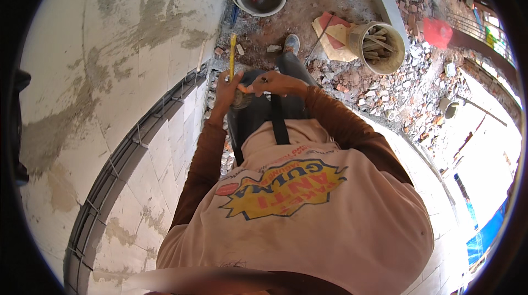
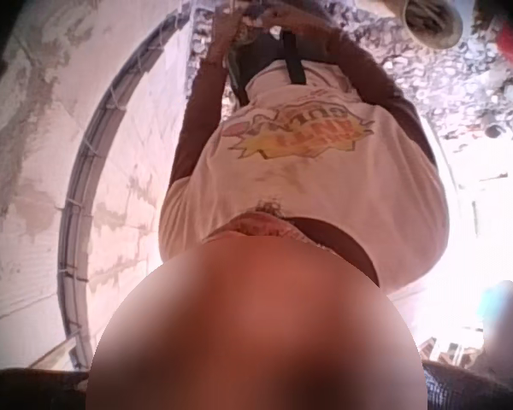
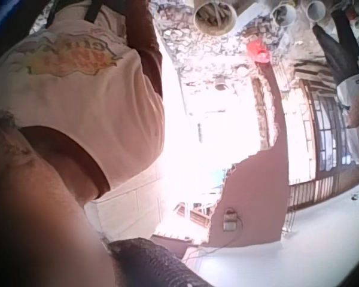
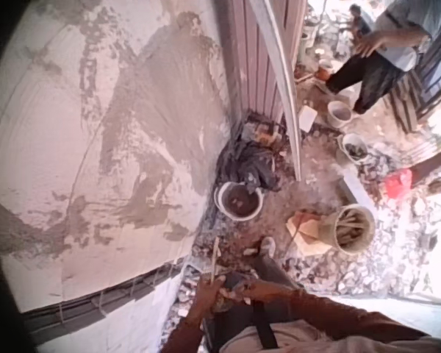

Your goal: The person kneels on a debris-covered floor and uses a tape measure to mark a wall. They then position a long metal trim piece along the wall and secure it by tapping with a hammer. The person also uses a brush to clean the wall surface near the trim.

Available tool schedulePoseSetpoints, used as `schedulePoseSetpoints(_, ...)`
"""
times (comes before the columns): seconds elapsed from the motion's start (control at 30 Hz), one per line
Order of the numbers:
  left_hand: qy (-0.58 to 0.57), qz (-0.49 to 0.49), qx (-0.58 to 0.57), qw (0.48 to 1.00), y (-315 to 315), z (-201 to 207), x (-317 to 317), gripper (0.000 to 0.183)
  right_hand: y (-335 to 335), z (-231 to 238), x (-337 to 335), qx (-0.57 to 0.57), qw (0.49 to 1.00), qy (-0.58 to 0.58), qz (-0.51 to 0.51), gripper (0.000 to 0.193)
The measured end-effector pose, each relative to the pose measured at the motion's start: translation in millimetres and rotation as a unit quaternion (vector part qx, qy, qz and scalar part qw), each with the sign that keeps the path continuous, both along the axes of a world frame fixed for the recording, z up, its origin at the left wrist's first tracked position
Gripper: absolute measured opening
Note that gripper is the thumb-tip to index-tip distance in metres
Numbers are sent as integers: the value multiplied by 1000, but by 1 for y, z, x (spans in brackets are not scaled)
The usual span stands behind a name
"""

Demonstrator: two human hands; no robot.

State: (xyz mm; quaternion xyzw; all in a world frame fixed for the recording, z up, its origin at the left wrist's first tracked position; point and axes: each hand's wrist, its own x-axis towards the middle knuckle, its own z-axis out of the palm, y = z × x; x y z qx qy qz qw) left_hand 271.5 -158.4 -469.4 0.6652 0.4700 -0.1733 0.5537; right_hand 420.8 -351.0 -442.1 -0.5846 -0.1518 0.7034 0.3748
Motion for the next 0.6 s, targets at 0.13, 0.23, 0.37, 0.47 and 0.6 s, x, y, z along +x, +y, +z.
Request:
schedulePoseSetpoints(0.13, -1, 71, 51, 996, -41, -50, 29, 71, 4, -57, -22, 10, 994, -51, -100, 63)
schedulePoseSetpoints(0.23, 2, 90, -10, 996, -57, -81, 35, 71, -16, -93, -32, -11, 984, -115, -136, 60)
schedulePoseSetpoints(0.37, -64, 212, -34, 975, -50, -117, 40, 81, -34, -118, -40, -109, 971, -204, -53, 52)
schedulePoseSetpoints(0.47, -166, 190, 10, 968, -32, -136, 46, 80, -35, -127, -42, -74, 959, -275, 2, 47)
schedulePoseSetpoints(0.6, -112, 59, -80, 989, -13, -160, 41, 65, -21, -142, -38, -34, 955, -287, -64, 45)
